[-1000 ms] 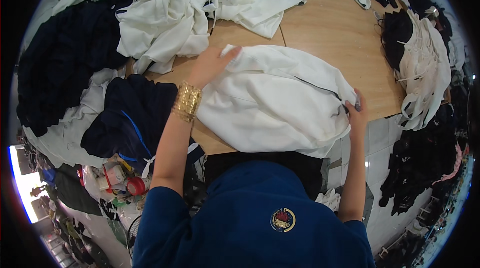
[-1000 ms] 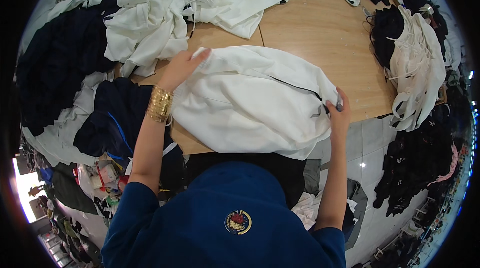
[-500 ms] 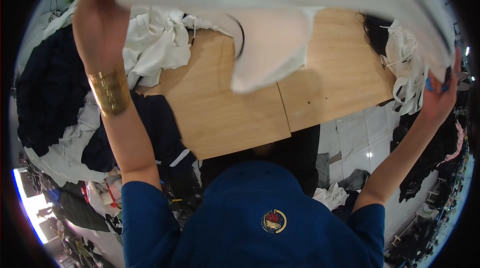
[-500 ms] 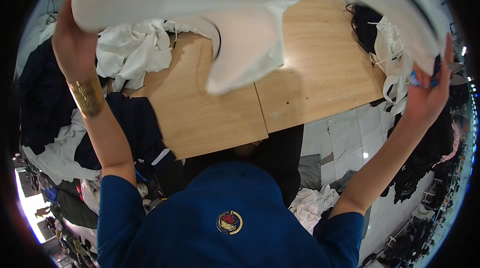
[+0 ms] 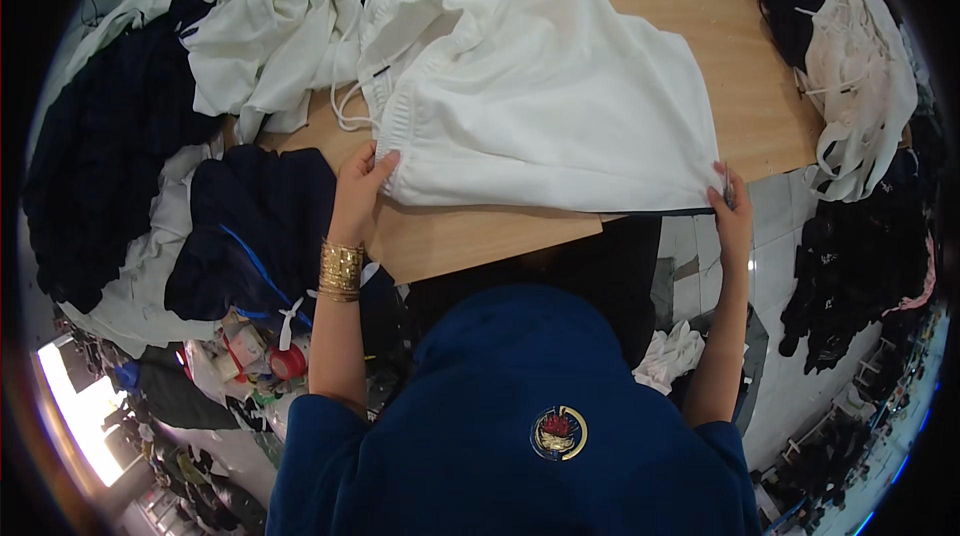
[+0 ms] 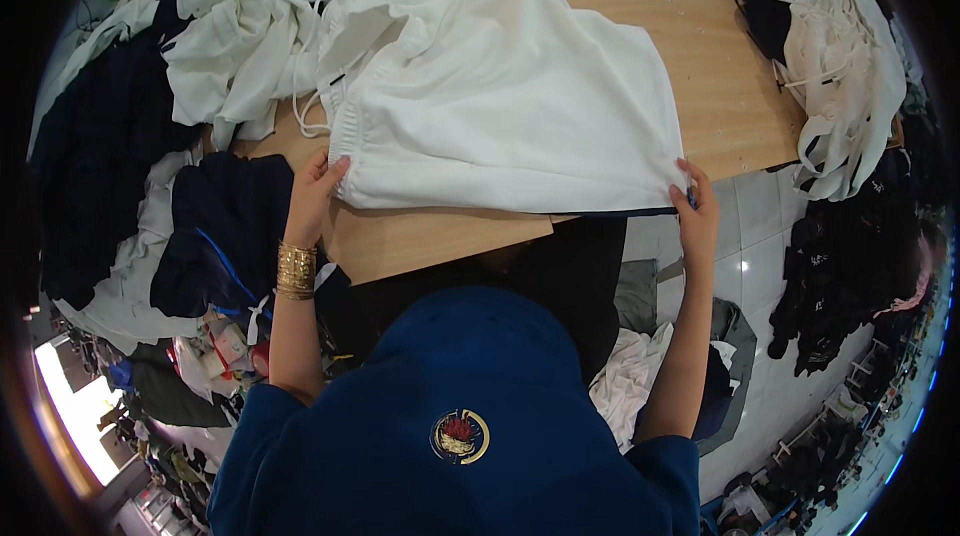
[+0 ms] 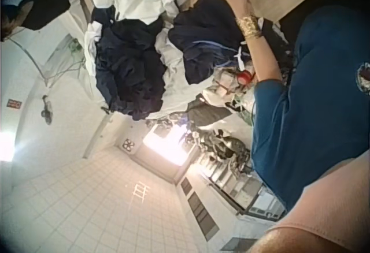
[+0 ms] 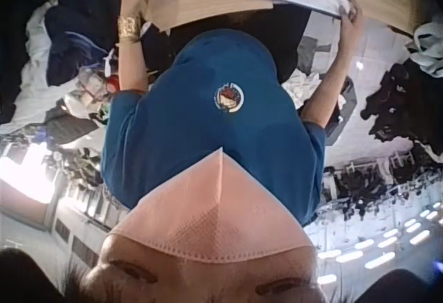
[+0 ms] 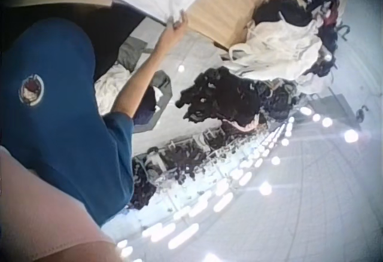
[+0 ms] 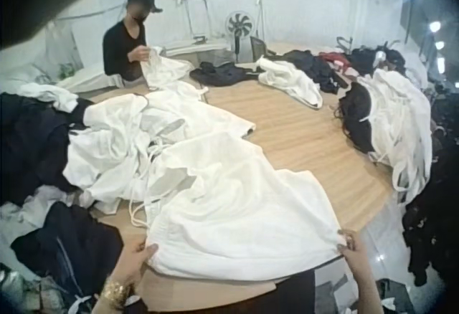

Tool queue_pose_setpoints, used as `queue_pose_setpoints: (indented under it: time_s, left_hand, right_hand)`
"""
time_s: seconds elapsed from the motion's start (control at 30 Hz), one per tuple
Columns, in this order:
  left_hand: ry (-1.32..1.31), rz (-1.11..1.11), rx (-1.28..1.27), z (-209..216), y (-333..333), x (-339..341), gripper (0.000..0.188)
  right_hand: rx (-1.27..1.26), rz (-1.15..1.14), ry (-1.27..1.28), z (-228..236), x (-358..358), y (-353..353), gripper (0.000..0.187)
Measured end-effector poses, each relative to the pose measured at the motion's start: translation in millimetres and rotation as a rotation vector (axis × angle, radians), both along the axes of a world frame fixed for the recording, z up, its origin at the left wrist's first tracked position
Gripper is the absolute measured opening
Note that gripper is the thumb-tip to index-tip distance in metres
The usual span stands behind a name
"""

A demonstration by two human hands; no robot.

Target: Trimming loose threads from white shorts using thread nippers in a garment workshop.

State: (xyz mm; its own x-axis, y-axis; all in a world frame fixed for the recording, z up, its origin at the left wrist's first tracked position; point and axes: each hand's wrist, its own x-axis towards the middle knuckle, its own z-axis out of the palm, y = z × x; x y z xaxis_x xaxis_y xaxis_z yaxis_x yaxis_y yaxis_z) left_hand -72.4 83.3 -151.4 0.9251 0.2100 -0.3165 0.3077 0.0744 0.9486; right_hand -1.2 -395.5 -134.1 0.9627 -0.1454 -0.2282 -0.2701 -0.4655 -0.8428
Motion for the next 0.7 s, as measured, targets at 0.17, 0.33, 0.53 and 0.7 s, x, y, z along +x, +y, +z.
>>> queue_pose_setpoints:
  time_s: [0.17, 0.33, 0.53, 0.7]
  left_hand:
    - [0.03, 0.007, 0.1, 8, -1, 4, 0.023]
    - [-0.344, 0.015, 0.846, 49, -51, 14, 0.018]
    - [-0.371, -0.45, 0.642, 6, -111, 39, 0.017]
    - [-0.496, -0.389, 0.674, -8, -111, 44, 0.017]
  right_hand:
    - [-0.048, 0.009, -0.124, -10, 1, -7, 0.039]
    - [-0.525, -0.019, -0.463, 12, 0, 25, 0.031]
    - [-0.157, 0.493, -0.335, 16, -16, 142, 0.026]
    - [-0.313, 0.608, -0.378, -21, -34, 152, 0.036]
